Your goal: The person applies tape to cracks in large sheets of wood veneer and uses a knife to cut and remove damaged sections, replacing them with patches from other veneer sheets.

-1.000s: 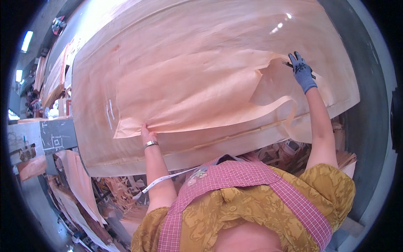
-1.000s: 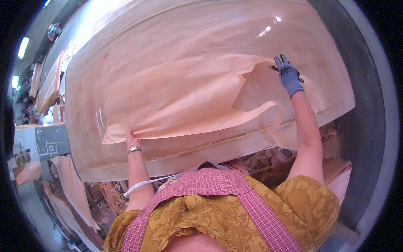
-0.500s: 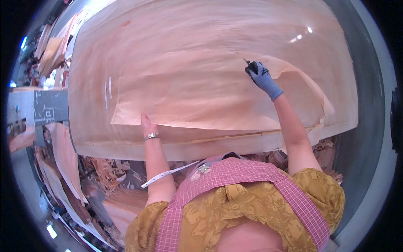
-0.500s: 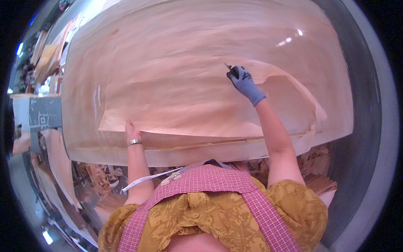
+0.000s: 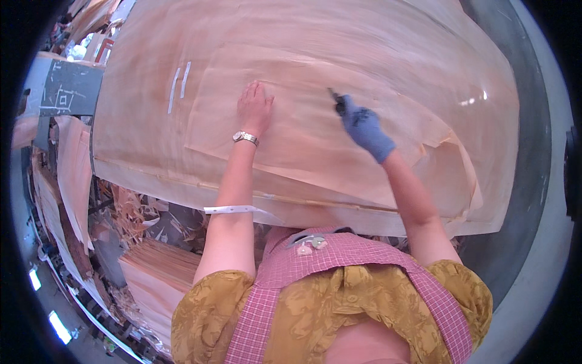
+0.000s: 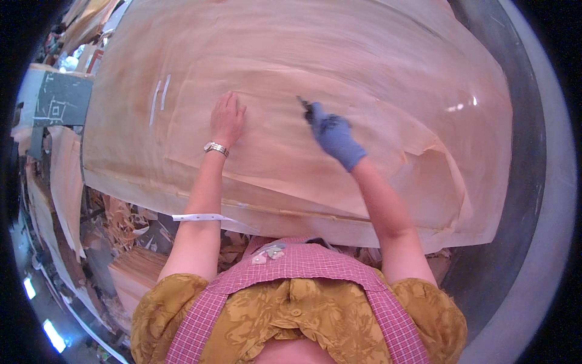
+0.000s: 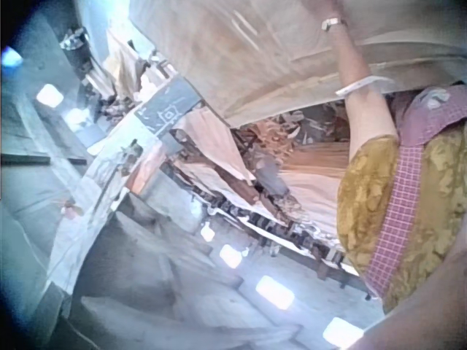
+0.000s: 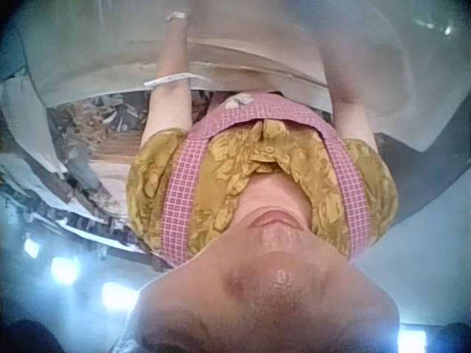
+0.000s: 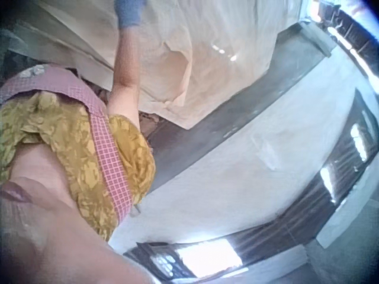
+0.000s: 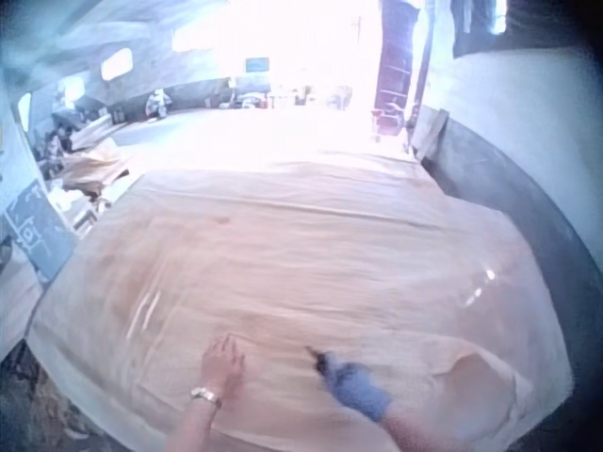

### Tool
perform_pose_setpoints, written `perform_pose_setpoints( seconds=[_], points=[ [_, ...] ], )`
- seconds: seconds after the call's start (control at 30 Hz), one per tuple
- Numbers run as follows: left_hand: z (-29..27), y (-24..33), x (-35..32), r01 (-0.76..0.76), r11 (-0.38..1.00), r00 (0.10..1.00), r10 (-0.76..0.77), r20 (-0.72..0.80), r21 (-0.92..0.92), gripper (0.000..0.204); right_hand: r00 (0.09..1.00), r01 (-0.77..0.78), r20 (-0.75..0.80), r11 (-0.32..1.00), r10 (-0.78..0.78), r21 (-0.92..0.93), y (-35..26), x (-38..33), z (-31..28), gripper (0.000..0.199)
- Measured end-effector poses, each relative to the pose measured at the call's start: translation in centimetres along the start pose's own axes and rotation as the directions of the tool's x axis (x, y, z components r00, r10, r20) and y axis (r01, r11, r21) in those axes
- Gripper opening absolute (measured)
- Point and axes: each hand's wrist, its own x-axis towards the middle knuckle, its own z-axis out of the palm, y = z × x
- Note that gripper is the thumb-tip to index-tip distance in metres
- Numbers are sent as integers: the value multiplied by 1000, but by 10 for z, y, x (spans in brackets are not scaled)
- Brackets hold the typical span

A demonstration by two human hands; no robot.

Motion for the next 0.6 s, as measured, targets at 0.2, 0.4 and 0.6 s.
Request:
perform_pose_setpoints(
  seconds=[0.2, 0.4, 0.6],
  points=[
    [5, -15, 46, 17, 991, 1000, -17, 7, -133, 48, 993, 51, 111, 994, -40, -93, -104, 97, 44, 24],
    [10, -27, 75, -56, 981, 990, 30, -140, -183, 45, 995, 11, 100, 981, 8, -193, -124, 169, 67, 26],
    [6, -26, 94, -24, 999, 998, 22, -51, -41, 39, 987, -23, 149, 965, 64, -263, -123, 203, 72, 29]
  ],
)
